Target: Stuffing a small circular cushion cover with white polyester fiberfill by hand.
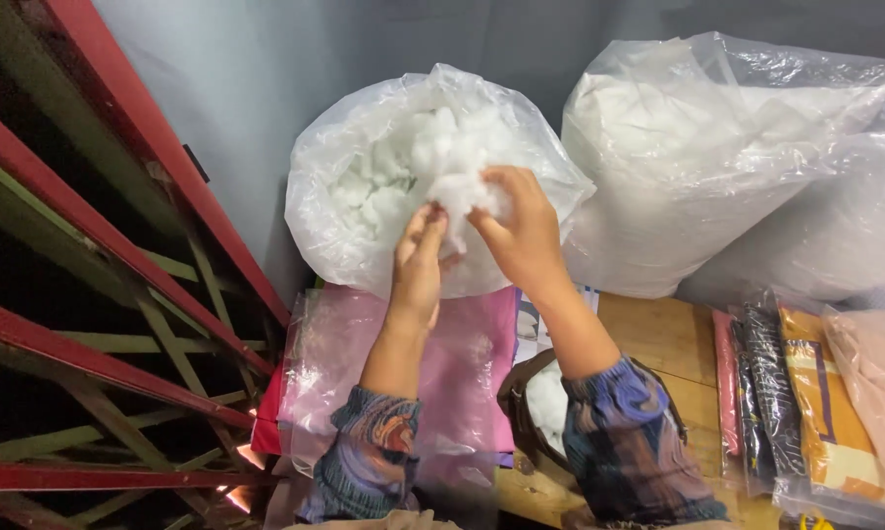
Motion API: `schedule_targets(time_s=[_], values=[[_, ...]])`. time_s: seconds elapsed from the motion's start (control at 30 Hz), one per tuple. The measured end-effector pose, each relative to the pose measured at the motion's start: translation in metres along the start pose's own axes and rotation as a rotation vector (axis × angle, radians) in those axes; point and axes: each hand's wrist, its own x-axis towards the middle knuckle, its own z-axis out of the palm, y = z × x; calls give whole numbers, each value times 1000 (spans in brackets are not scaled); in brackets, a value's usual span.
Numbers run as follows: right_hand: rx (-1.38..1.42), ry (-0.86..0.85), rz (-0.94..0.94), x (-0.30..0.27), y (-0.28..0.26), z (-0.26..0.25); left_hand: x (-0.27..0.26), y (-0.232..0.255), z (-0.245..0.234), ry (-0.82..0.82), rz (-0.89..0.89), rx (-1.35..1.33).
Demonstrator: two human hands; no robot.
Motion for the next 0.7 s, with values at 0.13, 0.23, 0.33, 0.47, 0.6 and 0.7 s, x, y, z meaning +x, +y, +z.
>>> schedule_targets(time_s=[0.13, 0.23, 0.33, 0.47, 0.6, 0.7], values=[[-171, -190, 109, 35, -21, 8, 32, 13, -21, 233, 438, 721], [-159, -320, 185, 47, -22, 11, 42, 18, -23, 258, 707, 831], [-188, -231, 99, 53, 1, 19, 47, 20, -23, 194, 825, 977], [-240, -113, 40, 52, 19, 18, 59, 16, -31, 115, 865, 1198], [-150, -39, 40, 57, 1, 4, 87, 4, -49, 89, 678, 1396], [-26, 36, -32, 62, -5, -6, 96, -1, -67, 139, 647, 1226]])
